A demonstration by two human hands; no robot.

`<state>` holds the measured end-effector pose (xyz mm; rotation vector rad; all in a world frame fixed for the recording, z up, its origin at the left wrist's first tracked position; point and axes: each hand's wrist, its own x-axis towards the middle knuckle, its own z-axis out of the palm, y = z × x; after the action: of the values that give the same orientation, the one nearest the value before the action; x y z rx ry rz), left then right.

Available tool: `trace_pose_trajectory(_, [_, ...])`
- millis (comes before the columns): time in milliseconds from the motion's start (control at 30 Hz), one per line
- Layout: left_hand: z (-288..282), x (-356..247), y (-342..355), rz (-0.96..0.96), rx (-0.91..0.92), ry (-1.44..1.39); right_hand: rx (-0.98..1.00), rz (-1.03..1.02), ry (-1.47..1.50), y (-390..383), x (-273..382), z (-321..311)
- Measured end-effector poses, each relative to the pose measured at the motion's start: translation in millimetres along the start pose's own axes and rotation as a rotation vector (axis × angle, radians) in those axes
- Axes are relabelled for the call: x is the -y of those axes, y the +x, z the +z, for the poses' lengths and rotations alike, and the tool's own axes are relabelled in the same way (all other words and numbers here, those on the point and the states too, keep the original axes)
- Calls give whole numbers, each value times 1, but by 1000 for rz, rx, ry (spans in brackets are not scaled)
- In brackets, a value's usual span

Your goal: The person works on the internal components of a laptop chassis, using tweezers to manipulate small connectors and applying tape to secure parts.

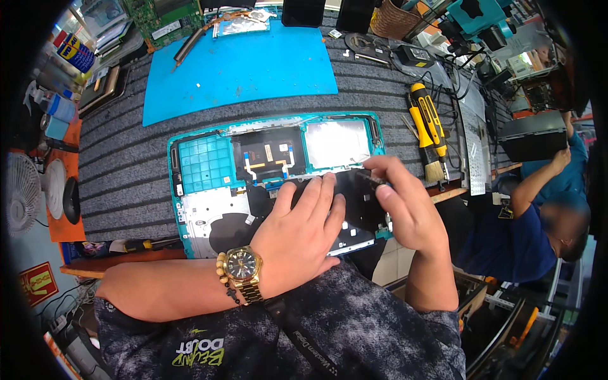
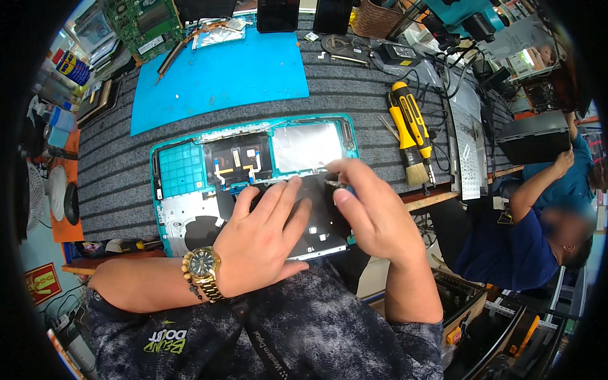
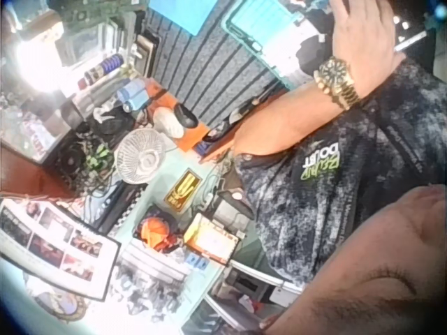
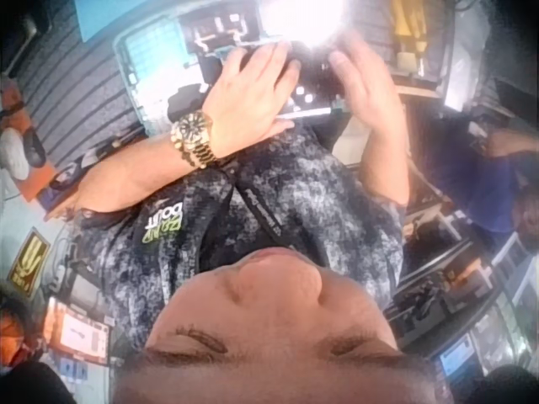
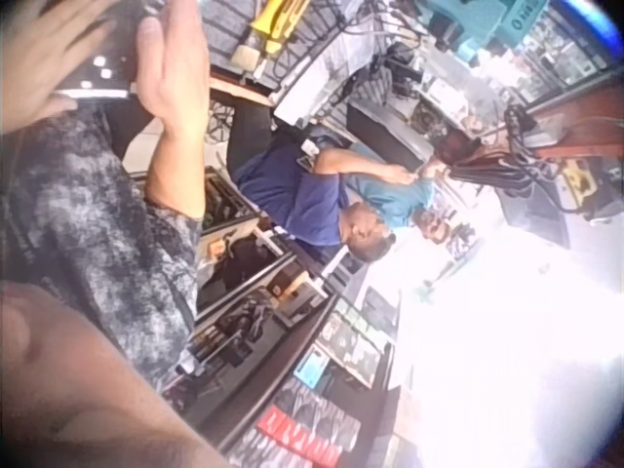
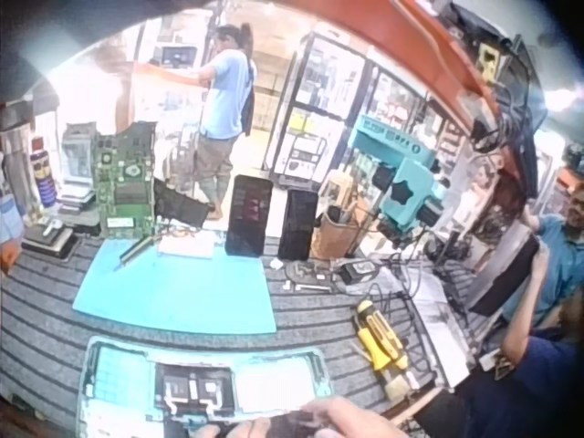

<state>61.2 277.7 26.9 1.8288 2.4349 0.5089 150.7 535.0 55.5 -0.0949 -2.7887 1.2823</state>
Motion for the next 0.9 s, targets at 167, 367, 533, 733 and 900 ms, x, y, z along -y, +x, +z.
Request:
trace_pose_trajectory(167, [-3,8,8,-12,15,48,-23,144,46,-3,3,-7])
trace_pose_trajectory(367, [-4,11,17,13,23,61,-60,-7,-190,7,7,4])
trace_pose_trajectory(533, [-2,11,18,40,20,55,-42,-26,-332,16,11,8])
trace_pose_trajectory(733, [6,10,13,64,21,86,-17,5,-420,14,16,17])
trace_pose_trajectory(900, [12,8,12,66,31,134,-27,-55,-479,15,14,22])
